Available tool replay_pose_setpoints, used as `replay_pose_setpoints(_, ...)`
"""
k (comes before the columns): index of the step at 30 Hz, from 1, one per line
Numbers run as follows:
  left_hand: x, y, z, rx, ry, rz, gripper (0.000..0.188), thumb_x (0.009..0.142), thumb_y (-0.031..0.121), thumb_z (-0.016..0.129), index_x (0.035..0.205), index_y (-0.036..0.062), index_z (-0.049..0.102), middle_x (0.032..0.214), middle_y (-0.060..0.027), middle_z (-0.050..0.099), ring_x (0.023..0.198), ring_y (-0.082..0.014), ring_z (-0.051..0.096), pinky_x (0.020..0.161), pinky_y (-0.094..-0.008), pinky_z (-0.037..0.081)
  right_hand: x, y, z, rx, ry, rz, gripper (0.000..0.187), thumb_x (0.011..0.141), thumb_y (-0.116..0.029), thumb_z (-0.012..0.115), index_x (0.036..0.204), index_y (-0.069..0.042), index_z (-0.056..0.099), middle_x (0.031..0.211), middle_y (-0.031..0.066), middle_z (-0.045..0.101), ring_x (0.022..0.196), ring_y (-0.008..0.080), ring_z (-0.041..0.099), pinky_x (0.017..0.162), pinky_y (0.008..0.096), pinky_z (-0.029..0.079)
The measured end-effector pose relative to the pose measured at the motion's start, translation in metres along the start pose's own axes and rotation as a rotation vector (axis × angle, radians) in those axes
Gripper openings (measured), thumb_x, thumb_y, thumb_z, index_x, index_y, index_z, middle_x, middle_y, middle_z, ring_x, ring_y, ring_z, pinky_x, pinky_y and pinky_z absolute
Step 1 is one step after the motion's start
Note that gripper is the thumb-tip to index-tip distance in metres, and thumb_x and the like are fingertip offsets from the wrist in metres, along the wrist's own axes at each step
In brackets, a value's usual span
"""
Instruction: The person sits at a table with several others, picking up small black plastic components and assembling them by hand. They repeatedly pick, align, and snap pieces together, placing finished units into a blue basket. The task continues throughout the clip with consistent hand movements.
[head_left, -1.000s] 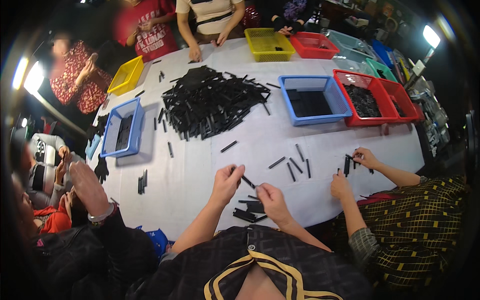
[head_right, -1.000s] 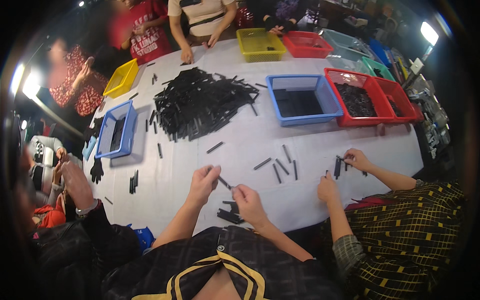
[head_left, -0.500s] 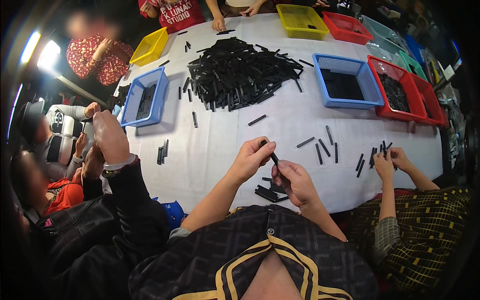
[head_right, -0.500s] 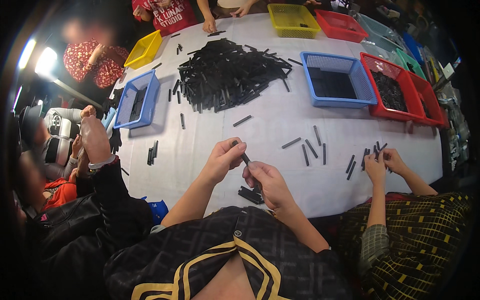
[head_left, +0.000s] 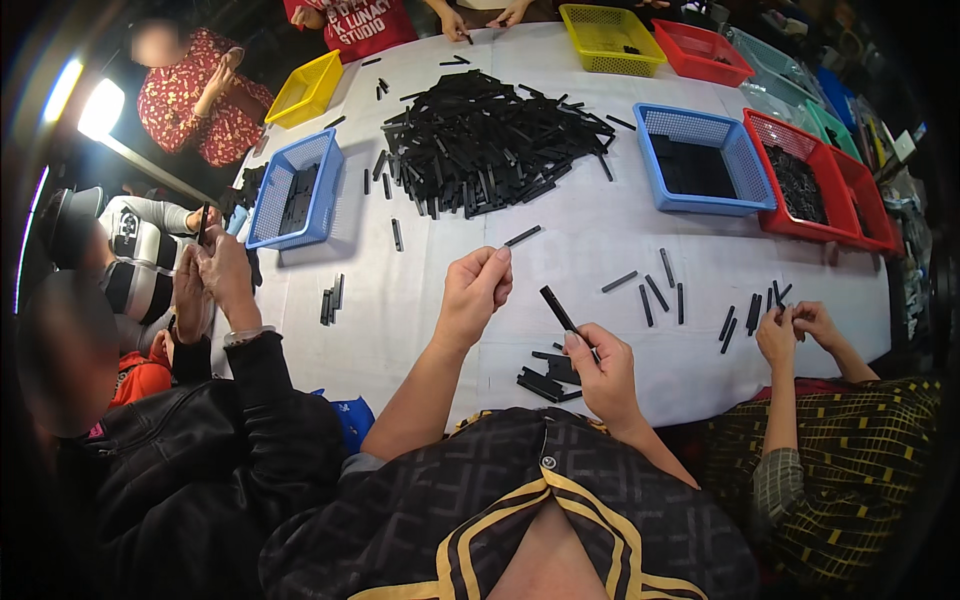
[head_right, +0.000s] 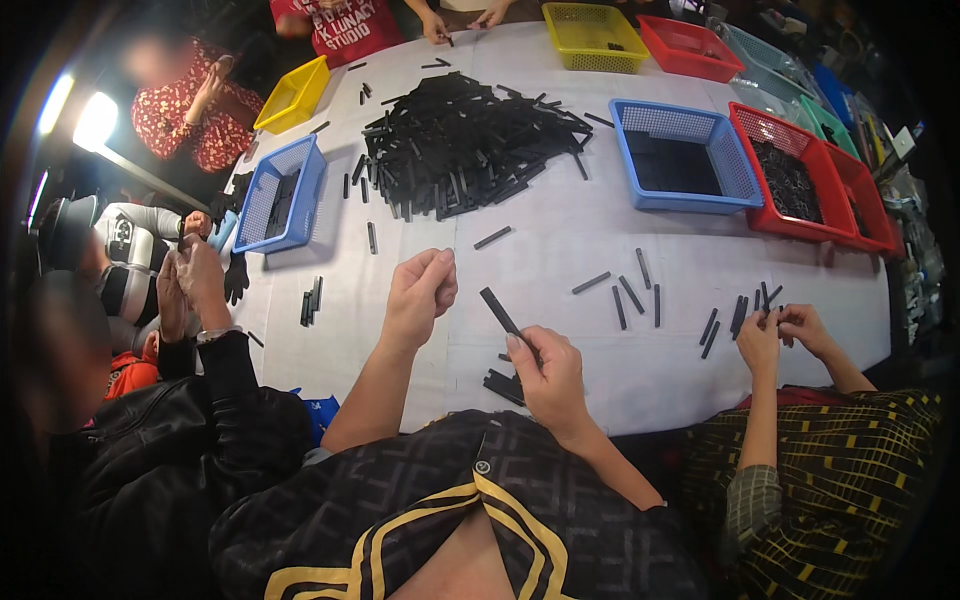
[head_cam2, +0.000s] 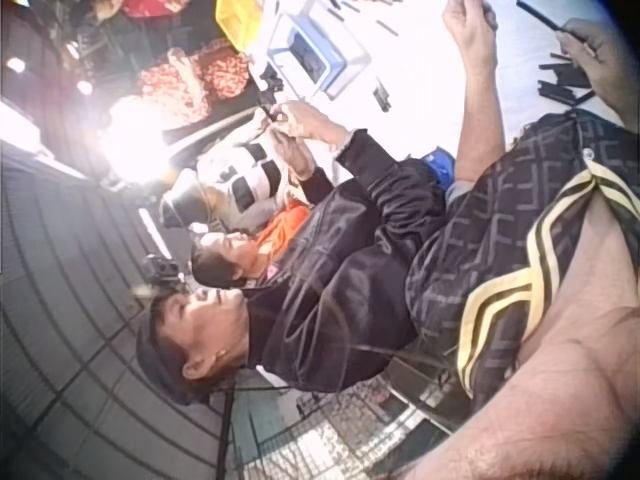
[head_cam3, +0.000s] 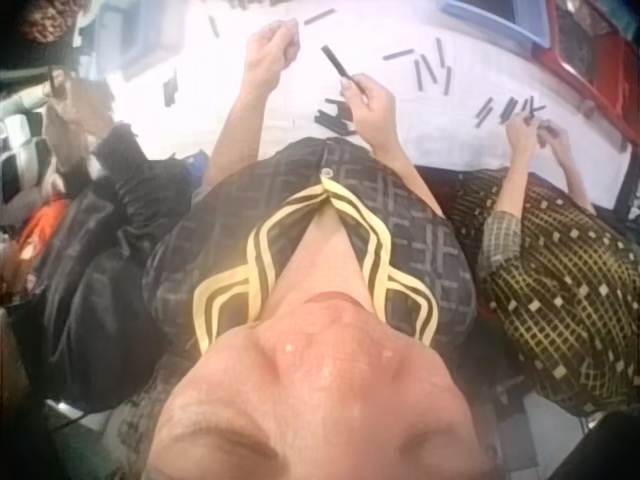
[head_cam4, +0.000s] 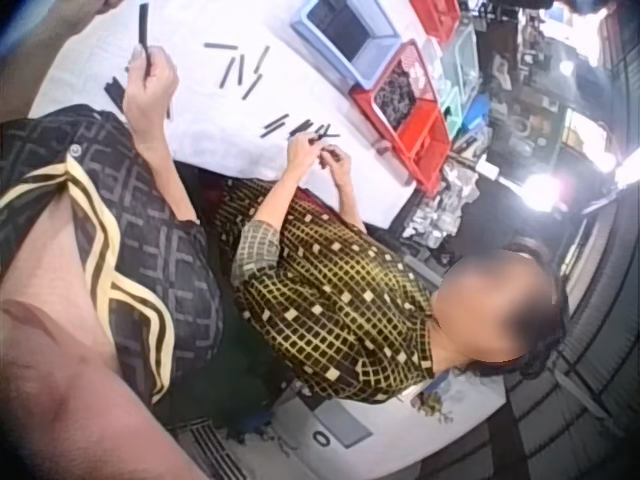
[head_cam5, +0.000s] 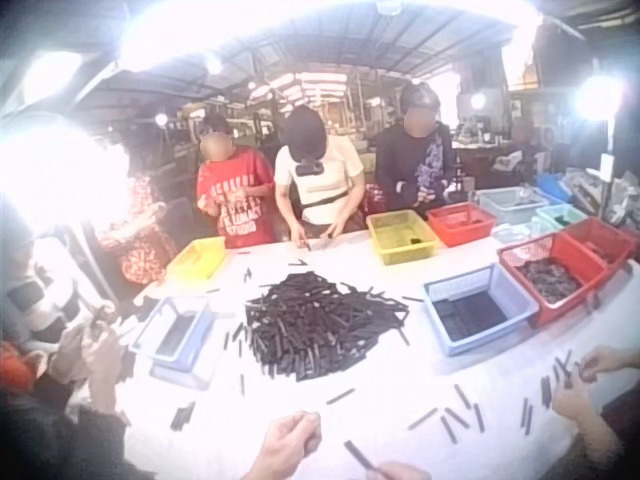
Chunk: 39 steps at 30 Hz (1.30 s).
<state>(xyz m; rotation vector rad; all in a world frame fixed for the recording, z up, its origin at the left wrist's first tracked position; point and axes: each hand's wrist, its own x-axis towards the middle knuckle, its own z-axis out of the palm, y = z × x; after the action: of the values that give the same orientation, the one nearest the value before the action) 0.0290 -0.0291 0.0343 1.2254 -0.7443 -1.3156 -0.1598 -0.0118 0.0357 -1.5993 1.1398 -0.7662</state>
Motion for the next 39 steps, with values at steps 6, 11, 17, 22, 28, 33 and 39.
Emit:
replay_pose_setpoints(6,-0.015,-0.009,0.016,-0.019,-0.187,-0.002,0.032,0.090,0.028,0.053,0.072,0.0025,0.054,0.055,0.0049,0.041,0.046,-0.0025,0.033,0.039,-0.0178,0.022,0.006,-0.006,0.001,-0.422,0.262,-0.464,0.011,0.076,-0.011,0.063,0.073,-0.002,0.057,0.062,0.0074,0.051,0.062,0.0240,0.046,0.062,0.0341,0.034)
replay_pose_setpoints(11,-0.015,-0.017,0.026,0.081,-0.204,0.074,0.024,0.085,0.019,0.061,0.069,0.0020,0.053,0.055,0.0047,0.043,0.047,-0.0023,0.033,0.042,-0.0191,0.023,0.008,-0.007,-0.004,-0.411,0.223,-0.450,0.011,0.071,-0.008,0.066,0.074,-0.004,0.057,0.062,0.0064,0.051,0.061,0.0234,0.047,0.064,0.0349,0.034)
replay_pose_setpoints(17,-0.013,-0.018,0.027,0.089,-0.208,0.030,0.026,0.085,0.020,0.060,0.068,0.0027,0.053,0.055,0.0042,0.045,0.048,-0.0027,0.035,0.043,-0.0195,0.025,0.007,-0.007,-0.004,0.357,-0.073,0.161,0.017,0.083,-0.016,0.059,0.079,0.000,0.060,0.060,0.0005,0.053,0.058,0.0083,0.045,0.058,0.0229,0.036)
replay_pose_setpoints(22,-0.013,-0.023,0.025,-0.015,-0.180,-0.046,0.029,0.087,0.022,0.058,0.066,0.0030,0.054,0.054,0.0030,0.047,0.049,-0.0031,0.039,0.043,-0.0195,0.027,0.011,0.010,-0.007,0.594,-0.180,0.274,0.021,0.088,-0.015,0.051,0.080,0.003,0.059,0.070,0.0031,0.057,0.061,0.0073,0.047,0.057,0.0197,0.038)
replay_pose_setpoints(28,0.005,-0.016,-0.008,-0.115,0.101,-0.022,0.038,0.092,0.030,0.045,0.065,0.0048,0.052,0.049,0.0020,0.041,0.038,-0.0039,0.029,0.034,-0.0187,0.020,0.011,0.011,-0.017,0.983,-0.280,0.451,0.023,0.091,-0.017,0.045,0.078,-0.001,0.053,0.061,0.0020,0.048,0.058,0.0112,0.043,0.063,0.0250,0.037)
replay_pose_setpoints(33,-0.007,-0.004,0.009,0.013,-0.069,-0.099,0.041,0.093,0.035,0.043,0.070,0.0033,0.054,0.050,0.0021,0.041,0.042,-0.0034,0.032,0.038,-0.0180,0.023,0.014,0.010,-0.011,1.234,-0.347,0.582,0.030,0.095,-0.025,0.037,0.071,-0.007,0.045,0.054,-0.0006,0.037,0.054,0.0124,0.037,0.062,0.0285,0.034)
replay_pose_setpoints(39,-0.010,-0.019,0.026,0.061,-0.224,-0.103,0.032,0.090,0.032,0.052,0.076,0.0035,0.056,0.054,0.0041,0.045,0.047,-0.0022,0.034,0.042,-0.0191,0.025,0.015,0.008,-0.007,1.087,-0.287,0.567,0.033,0.095,-0.028,0.037,0.069,-0.008,0.043,0.054,-0.0015,0.035,0.053,0.0119,0.035,0.060,0.0272,0.033)
